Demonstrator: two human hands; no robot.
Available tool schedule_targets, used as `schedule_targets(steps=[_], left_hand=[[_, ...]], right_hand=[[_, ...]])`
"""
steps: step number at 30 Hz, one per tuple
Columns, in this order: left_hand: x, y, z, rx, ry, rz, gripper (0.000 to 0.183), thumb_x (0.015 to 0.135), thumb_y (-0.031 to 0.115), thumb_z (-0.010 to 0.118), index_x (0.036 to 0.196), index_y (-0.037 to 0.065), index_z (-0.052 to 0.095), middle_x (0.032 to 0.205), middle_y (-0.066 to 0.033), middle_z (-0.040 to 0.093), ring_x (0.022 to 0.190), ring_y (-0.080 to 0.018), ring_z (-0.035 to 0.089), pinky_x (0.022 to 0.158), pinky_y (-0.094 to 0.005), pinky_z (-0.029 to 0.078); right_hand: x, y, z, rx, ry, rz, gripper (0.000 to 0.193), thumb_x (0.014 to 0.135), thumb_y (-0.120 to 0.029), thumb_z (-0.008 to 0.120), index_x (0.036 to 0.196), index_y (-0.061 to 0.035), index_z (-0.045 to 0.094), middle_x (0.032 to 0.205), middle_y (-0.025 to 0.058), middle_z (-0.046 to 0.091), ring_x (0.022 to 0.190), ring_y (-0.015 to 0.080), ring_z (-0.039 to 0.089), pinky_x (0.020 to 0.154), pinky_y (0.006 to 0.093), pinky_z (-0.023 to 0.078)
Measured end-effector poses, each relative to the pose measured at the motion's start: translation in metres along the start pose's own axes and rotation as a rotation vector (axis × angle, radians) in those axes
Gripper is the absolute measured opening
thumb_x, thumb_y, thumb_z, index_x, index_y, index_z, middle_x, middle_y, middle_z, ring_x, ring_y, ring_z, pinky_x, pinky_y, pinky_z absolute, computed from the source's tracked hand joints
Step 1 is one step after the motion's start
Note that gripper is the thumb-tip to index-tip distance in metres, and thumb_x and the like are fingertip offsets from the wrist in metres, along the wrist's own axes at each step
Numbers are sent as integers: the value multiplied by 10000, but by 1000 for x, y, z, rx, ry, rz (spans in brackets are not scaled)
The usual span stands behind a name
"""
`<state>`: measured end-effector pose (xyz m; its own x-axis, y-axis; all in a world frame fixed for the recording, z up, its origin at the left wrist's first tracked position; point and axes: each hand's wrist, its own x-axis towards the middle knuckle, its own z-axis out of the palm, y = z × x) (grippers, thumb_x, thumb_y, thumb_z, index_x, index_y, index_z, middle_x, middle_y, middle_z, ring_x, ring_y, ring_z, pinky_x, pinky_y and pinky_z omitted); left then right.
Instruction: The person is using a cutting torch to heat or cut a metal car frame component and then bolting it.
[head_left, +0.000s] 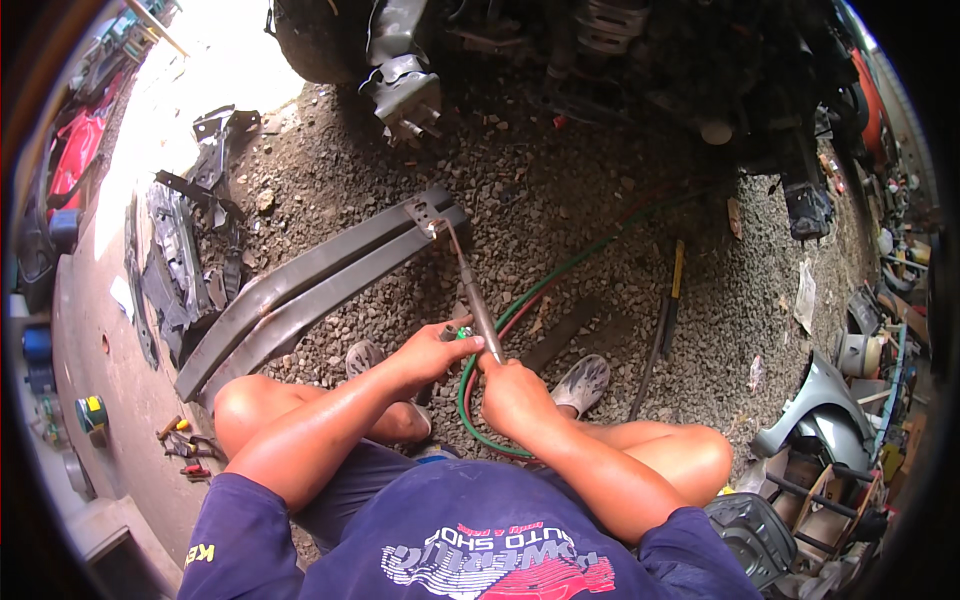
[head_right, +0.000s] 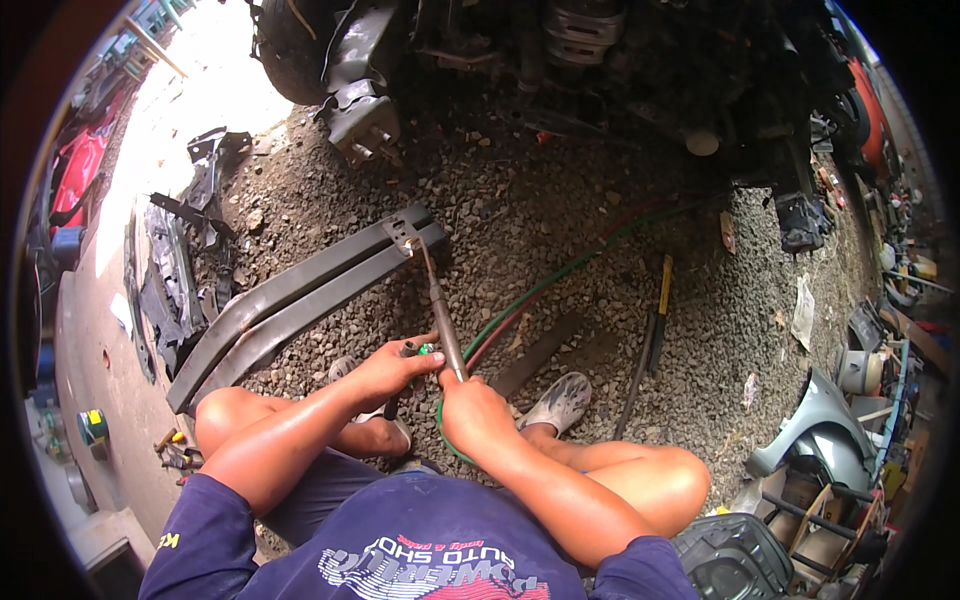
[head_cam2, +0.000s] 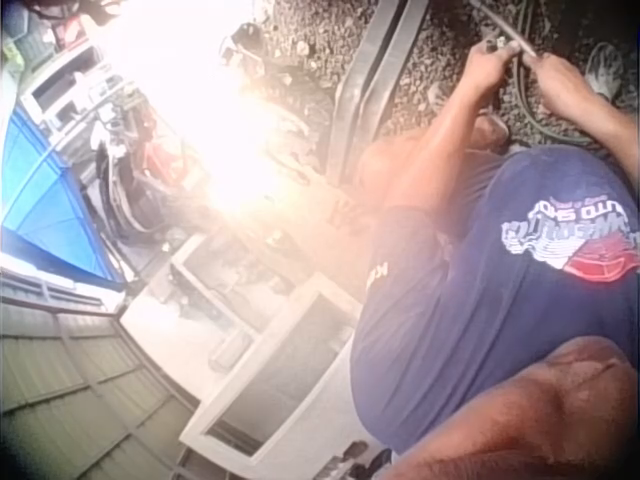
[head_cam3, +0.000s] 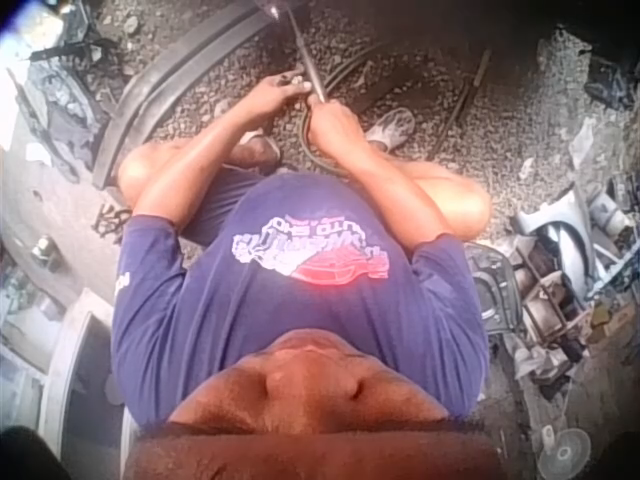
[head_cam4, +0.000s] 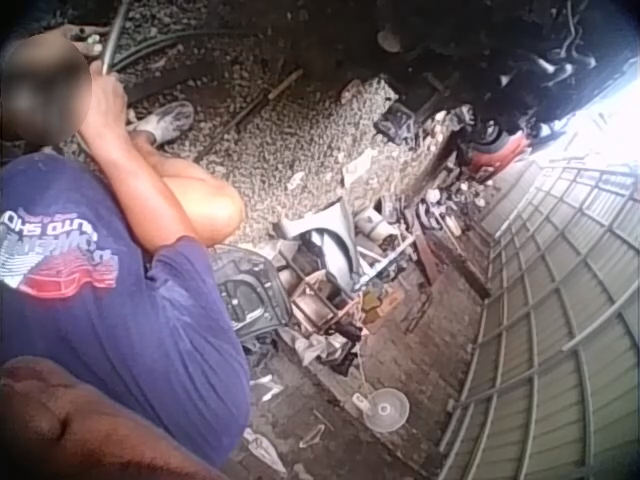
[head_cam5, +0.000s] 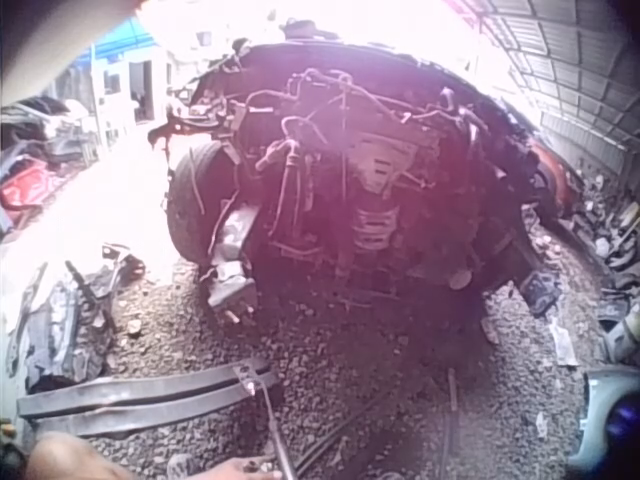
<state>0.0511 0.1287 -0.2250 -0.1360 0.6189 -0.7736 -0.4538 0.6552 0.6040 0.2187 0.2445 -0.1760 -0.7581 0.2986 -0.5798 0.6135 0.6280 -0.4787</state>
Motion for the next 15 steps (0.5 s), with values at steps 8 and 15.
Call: schedule_targets(steps=[8, 15], left_hand=[[-6, 6, 2, -6, -5, -2, 782, 1052, 426, 796, 1714, 136, 499, 1065, 12, 664, 890, -109, 535, 743, -307, 449], [-8, 7, 2, -23, -16, -7, 747, 1059, 422, 790, 1699, 145, 522, 998, 36, 625, 856, -99, 529, 718, -304, 448]], right_hand=[[0, -2, -2, 10, 1, 1, 386, 1020, -213, 663, 1358, -28, 635, 1076, 338, 744, 1013, 523, 768, 911, 617, 622], [-1, -2, -2, 22, 16, -6, 366, 1013, -236, 687, 1309, -27, 641, 1064, 331, 748, 1008, 523, 769, 907, 614, 625]])
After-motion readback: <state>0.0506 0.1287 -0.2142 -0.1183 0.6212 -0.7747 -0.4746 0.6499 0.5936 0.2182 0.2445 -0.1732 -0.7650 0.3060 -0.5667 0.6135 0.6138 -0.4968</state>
